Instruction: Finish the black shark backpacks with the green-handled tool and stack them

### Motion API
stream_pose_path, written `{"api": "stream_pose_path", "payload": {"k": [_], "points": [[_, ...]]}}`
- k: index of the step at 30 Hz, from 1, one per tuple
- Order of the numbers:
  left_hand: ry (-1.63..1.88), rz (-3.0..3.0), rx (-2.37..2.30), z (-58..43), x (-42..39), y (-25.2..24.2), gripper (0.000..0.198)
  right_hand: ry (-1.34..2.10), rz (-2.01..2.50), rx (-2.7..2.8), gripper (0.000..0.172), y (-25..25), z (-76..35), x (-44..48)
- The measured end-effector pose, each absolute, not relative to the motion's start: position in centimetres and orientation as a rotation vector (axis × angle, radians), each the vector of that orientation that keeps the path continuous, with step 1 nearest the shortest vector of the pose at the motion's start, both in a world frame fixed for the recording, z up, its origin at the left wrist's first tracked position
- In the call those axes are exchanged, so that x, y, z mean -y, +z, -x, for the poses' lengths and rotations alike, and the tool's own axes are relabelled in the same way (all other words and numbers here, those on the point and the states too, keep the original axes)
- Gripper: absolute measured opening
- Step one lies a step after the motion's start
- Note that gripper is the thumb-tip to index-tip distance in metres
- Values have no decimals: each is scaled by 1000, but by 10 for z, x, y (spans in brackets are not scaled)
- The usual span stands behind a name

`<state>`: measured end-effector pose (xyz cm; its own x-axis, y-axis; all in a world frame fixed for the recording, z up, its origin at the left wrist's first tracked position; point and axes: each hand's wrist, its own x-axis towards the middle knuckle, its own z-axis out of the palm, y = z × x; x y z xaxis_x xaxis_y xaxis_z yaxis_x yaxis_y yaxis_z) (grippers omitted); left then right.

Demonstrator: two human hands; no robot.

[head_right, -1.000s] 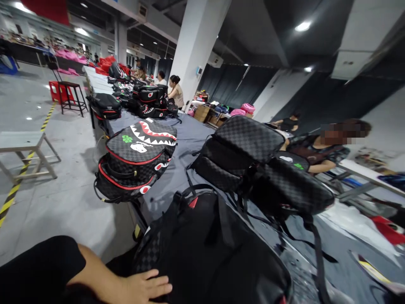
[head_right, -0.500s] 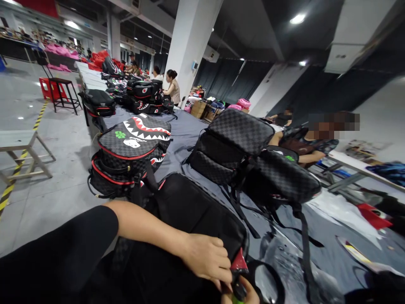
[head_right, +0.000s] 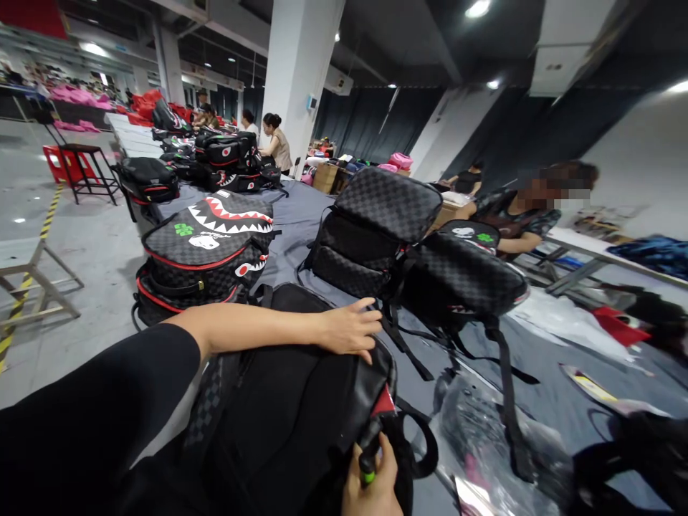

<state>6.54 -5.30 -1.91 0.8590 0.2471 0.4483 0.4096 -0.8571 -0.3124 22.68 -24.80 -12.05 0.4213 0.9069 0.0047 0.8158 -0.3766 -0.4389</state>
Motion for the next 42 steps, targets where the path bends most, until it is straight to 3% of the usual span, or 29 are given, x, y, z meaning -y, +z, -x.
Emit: {"api": "stream_pose_path", "payload": {"k": [4, 9, 13, 15, 22, 29, 42], "points": [[-583, 2742, 338, -60, 77, -38, 43, 366, 2078, 1325, 73, -111, -228, 262], [-754, 2801, 172, -64, 91, -64, 31, 398, 1527, 1175, 67, -101, -227, 277], [-764, 2789, 107, -71, 82, -67, 26, 619, 1381, 954, 75, -101, -225, 276], [-706, 2802, 105, -72, 86, -68, 25, 623, 1320, 864, 70, -102, -222, 277], [-685, 2991, 202, -66, 115, -83, 33, 484, 1563, 802, 28, -110, -210, 281], [-1369, 2888, 169, -69, 118, -115, 58, 340, 1641, 801, 29, -128, -188, 275], [-1482, 2809, 87, -76, 112, -121, 55, 383, 1582, 865, 21, -128, -185, 266]]}}
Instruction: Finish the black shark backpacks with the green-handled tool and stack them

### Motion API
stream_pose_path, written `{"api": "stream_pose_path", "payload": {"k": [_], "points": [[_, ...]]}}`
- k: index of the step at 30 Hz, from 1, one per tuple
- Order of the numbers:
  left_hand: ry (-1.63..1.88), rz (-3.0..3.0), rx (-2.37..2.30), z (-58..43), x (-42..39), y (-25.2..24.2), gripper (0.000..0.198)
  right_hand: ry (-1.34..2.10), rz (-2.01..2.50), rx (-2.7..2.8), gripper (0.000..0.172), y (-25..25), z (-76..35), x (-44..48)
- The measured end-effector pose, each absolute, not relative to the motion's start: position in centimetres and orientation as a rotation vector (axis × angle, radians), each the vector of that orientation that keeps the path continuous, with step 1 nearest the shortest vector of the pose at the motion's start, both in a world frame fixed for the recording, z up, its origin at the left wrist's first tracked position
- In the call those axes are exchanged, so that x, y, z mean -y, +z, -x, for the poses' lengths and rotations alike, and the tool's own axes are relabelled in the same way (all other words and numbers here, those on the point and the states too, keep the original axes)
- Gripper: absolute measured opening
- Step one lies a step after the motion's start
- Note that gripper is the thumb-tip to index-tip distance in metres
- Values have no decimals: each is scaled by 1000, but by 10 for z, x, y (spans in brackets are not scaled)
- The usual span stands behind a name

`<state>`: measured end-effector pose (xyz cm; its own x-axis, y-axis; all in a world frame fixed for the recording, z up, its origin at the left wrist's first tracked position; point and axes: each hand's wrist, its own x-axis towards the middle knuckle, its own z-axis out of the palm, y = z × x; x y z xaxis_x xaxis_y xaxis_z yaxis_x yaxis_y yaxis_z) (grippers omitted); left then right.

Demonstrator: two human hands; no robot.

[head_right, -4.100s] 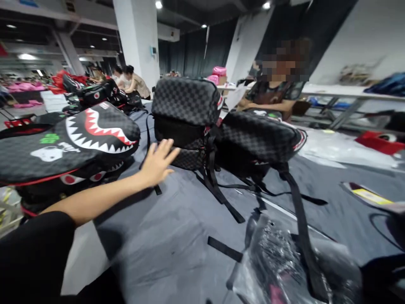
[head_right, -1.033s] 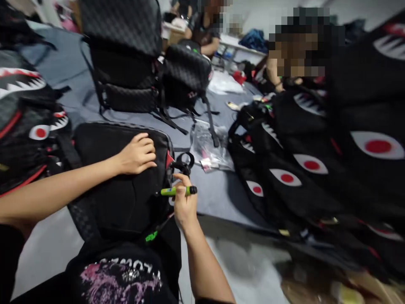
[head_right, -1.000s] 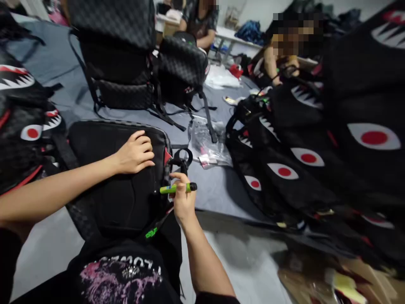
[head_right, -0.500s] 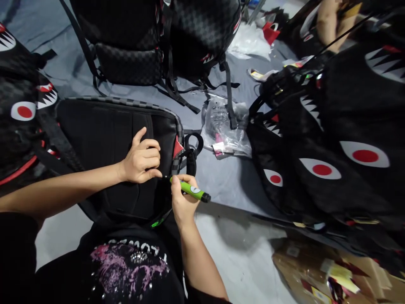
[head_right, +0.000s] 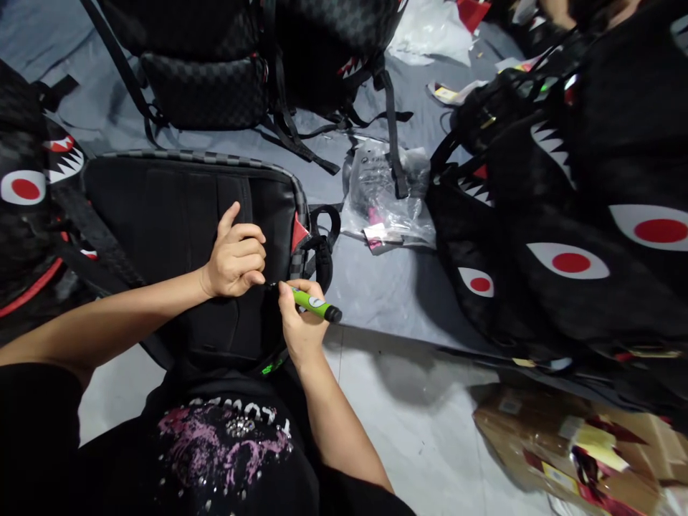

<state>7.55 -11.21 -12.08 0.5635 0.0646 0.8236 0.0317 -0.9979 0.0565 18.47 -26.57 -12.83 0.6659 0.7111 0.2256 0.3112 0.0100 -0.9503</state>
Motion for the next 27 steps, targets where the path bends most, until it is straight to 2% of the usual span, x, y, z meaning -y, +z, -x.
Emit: {"api": "stream_pose_path", "payload": {"k": [5, 14, 23, 27], "points": [[1450, -2726, -83, -76, 110, -124, 54, 394, 1573, 840, 21, -129, -184, 263], [1160, -2749, -252, -73, 110, -129, 62, 412, 1590, 819, 23, -130, -182, 261], [1426, -2742, -122, -75, 109, -126, 53, 423, 1556, 817, 20, -128, -184, 258], [1411, -2753, -134, -75, 110, -125, 53, 427, 1565, 840, 21, -126, -185, 257]]}}
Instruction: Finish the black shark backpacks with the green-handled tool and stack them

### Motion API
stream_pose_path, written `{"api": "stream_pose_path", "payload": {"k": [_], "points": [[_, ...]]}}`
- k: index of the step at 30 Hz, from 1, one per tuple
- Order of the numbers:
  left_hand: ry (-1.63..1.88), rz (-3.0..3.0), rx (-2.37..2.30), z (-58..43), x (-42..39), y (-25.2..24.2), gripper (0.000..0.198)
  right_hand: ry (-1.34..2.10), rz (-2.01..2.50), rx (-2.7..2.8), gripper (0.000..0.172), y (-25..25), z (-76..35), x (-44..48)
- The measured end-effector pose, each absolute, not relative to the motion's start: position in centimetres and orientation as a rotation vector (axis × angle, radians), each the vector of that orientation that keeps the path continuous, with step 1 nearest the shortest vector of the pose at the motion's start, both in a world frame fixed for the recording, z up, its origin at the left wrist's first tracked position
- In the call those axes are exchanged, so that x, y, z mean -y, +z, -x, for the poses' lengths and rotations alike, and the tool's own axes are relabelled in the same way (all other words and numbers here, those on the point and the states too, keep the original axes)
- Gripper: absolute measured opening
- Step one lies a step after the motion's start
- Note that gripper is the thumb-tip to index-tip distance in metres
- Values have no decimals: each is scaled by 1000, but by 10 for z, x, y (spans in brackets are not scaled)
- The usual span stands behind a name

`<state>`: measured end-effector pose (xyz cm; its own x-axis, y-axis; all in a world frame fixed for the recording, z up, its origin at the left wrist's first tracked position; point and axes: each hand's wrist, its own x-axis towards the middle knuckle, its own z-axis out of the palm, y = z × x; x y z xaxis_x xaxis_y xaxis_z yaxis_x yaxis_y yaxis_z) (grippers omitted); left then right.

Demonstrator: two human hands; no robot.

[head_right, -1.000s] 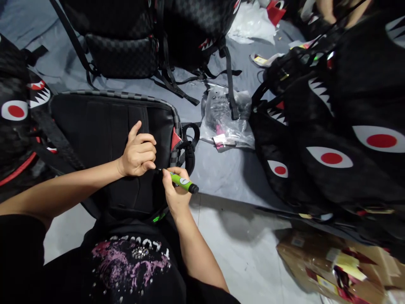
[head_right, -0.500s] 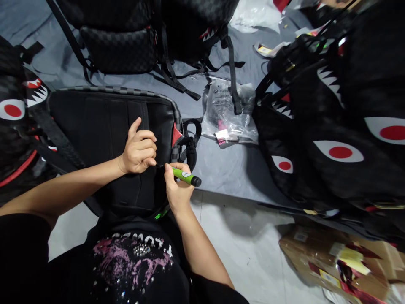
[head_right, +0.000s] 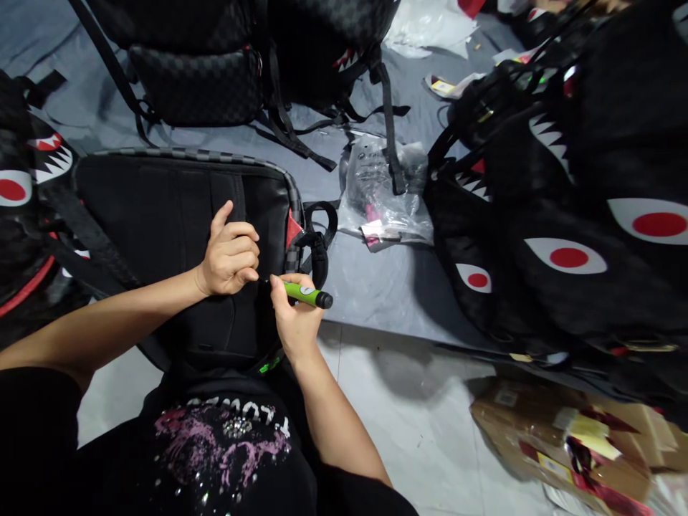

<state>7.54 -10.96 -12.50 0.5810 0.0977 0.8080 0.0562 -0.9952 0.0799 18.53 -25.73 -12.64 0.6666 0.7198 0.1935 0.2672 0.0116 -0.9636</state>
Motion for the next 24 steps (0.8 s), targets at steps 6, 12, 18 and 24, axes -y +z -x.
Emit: {"api": "stream_pose_path", "payload": {"k": [6, 12, 18, 24], "points": [[1437, -2749, -151, -77, 109, -126, 54, 422, 1593, 804, 23, -126, -186, 256], [1410, -2742, -142, -77, 108, -129, 54, 403, 1604, 812, 23, -127, -184, 256], [1385, -2712, -145, -77, 107, -132, 54, 400, 1610, 830, 24, -127, -185, 255], [1352, -2766, -179, -76, 107, -132, 57, 399, 1618, 810, 24, -126, -186, 254]]}}
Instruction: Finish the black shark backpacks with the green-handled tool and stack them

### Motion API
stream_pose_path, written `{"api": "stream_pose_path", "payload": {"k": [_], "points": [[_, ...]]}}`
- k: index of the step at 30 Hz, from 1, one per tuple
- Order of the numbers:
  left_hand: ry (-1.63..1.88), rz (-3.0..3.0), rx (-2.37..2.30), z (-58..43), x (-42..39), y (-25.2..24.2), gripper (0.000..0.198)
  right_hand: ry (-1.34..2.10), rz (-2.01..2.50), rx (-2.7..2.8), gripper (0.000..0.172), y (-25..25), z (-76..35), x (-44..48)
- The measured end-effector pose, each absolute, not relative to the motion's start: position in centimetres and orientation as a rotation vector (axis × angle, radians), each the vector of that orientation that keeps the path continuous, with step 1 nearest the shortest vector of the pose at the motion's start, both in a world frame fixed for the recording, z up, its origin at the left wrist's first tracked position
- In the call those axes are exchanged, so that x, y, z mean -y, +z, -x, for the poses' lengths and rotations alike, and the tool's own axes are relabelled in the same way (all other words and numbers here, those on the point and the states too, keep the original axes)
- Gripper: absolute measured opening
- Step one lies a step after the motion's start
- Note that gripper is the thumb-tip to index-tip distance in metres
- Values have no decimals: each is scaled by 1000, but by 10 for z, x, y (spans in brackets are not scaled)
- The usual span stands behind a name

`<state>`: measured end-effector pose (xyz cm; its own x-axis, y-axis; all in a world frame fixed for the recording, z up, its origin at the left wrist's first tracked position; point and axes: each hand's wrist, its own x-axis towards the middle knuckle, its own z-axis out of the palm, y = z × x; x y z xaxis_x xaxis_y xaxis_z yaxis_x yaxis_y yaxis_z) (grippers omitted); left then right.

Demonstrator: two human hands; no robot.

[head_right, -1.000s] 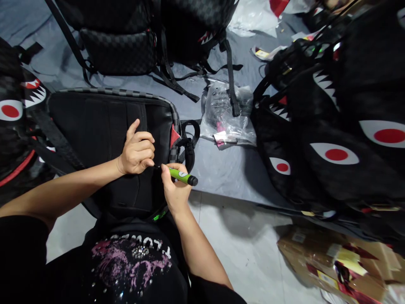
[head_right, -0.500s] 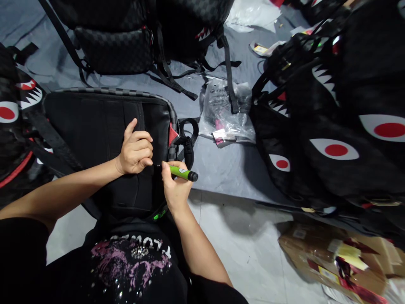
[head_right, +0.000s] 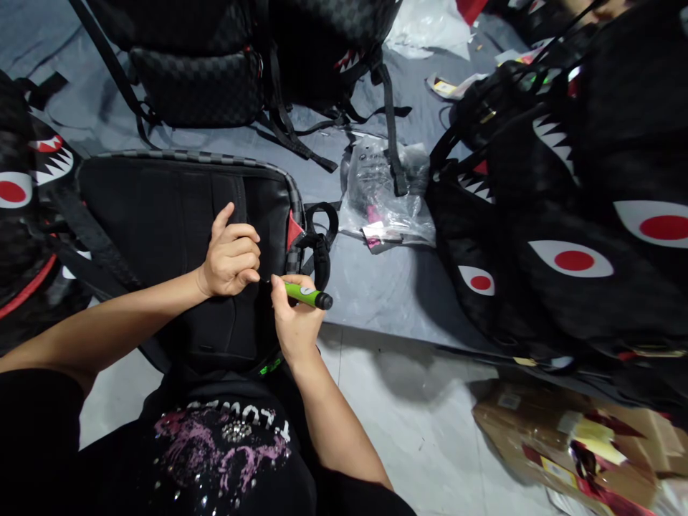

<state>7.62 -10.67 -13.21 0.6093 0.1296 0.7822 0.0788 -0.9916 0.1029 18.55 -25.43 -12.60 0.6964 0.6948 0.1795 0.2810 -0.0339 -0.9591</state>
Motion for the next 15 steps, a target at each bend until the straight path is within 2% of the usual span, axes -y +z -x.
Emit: {"api": "stream_pose_path", "payload": {"k": [15], "points": [[1459, -2753, -139, -78, 107, -130, 54, 342, 1654, 828, 24, -137, -184, 260]]}}
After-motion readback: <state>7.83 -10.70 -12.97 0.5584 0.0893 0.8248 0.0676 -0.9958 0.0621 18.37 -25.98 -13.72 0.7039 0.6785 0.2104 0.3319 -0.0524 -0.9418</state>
